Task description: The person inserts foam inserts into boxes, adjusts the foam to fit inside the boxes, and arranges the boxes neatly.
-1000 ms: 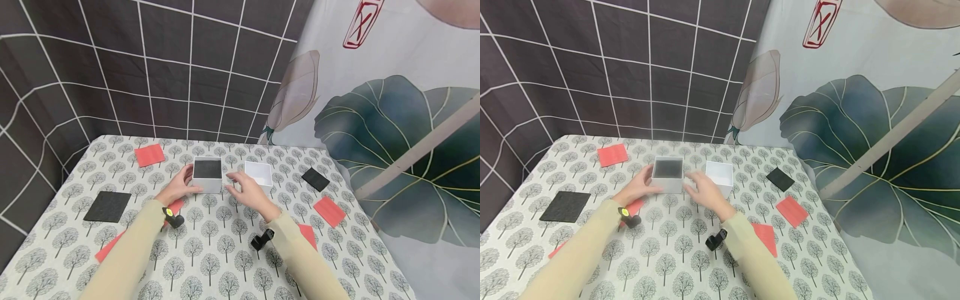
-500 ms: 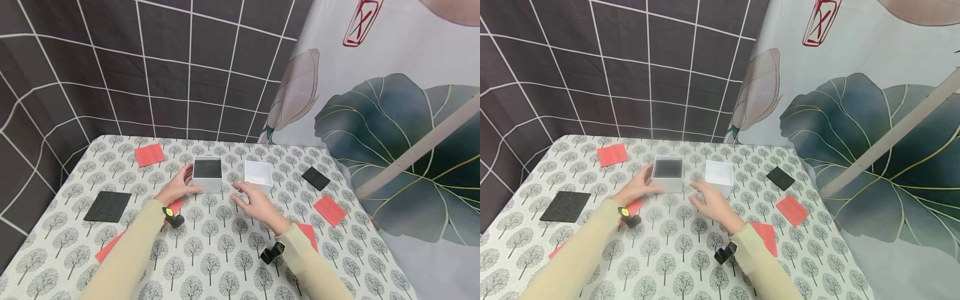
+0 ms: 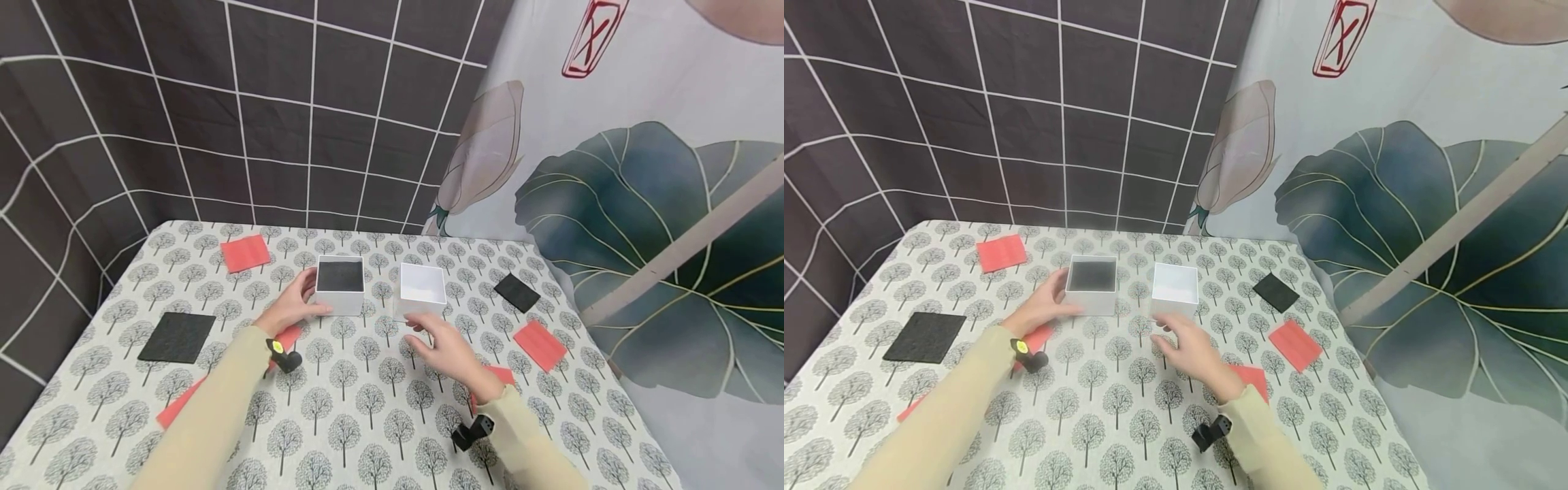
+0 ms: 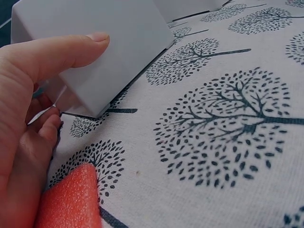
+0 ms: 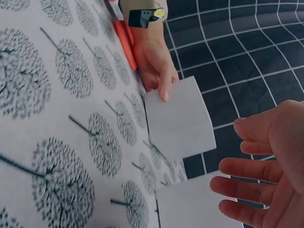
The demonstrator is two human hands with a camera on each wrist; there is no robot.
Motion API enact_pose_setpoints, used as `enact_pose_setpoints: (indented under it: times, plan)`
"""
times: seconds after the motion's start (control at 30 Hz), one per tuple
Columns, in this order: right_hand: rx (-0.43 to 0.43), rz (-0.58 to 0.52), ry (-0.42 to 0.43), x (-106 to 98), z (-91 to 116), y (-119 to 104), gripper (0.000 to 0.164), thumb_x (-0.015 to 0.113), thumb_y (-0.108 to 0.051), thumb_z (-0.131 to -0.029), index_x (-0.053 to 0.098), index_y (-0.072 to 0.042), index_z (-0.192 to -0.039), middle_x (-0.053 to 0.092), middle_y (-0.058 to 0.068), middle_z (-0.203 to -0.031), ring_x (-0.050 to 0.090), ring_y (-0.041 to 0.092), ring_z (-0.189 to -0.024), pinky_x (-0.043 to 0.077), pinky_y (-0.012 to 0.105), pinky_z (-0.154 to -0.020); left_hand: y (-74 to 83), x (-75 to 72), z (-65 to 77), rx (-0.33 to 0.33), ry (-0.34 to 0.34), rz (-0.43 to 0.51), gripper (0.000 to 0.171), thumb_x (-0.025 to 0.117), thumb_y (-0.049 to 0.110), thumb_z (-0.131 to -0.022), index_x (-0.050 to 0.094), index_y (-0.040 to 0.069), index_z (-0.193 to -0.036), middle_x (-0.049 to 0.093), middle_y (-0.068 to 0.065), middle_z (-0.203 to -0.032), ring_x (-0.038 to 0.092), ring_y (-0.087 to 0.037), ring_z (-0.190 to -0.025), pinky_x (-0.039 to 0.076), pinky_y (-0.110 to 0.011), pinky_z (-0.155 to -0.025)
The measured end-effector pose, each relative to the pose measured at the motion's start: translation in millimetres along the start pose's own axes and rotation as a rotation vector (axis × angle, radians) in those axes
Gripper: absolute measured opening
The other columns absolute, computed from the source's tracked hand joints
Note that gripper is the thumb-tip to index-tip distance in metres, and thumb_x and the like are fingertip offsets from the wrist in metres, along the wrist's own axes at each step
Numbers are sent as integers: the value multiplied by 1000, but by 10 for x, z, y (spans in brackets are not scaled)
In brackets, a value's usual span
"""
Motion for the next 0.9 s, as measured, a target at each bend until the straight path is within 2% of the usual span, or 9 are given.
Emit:
enact_pose_setpoints:
  times: [0.13,0.4,0.57,0.77,0.9]
  plan:
    - [22,14,15,-55,72,76,41,67,-18,-85,57,-4,-122,64,8,-108,60,21,-97,51,39,-86,20,7,6,1,-8,14,105,81,4,-66,14,1,-146,21,-18,-150,24,-28,-136,19,-34,-113]
    - [67,24,27,-152,188,243,39,66,-16,-85,57,-3,-121,65,8,-104,61,23,-95,52,42,-84,202,63,83,-28,-21,40,99,77,-4,-69,14,-2,-145,19,-22,-149,22,-32,-136,18,-37,-113]
    - [124,-6,23,-204,255,395,39,65,-15,-86,56,-1,-122,65,11,-103,61,24,-94,52,43,-85,207,67,93,-33,-21,37,98,77,-4,-69,14,-2,-145,20,-22,-149,22,-31,-136,18,-37,-113]
    - [129,4,50,-280,312,508,38,66,-13,-85,58,0,-119,65,3,-92,62,18,-83,55,38,-76,204,49,94,-26,-14,36,98,77,-5,-69,14,-2,-145,20,-22,-149,22,-31,-136,18,-36,-113]
    - [158,13,66,-319,352,634,38,67,-13,-85,58,0,-120,65,2,-91,60,15,-79,55,36,-72,207,56,90,-28,-18,28,98,76,-5,-70,13,-3,-145,19,-22,-149,22,-31,-136,18,-36,-113]
Point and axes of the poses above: each hand's wrist, its own z-axis away from the middle knuckle, its own x-axis out of the palm, y = z × x, the point moved 9 cm from there along -z, towards the middle knuckle
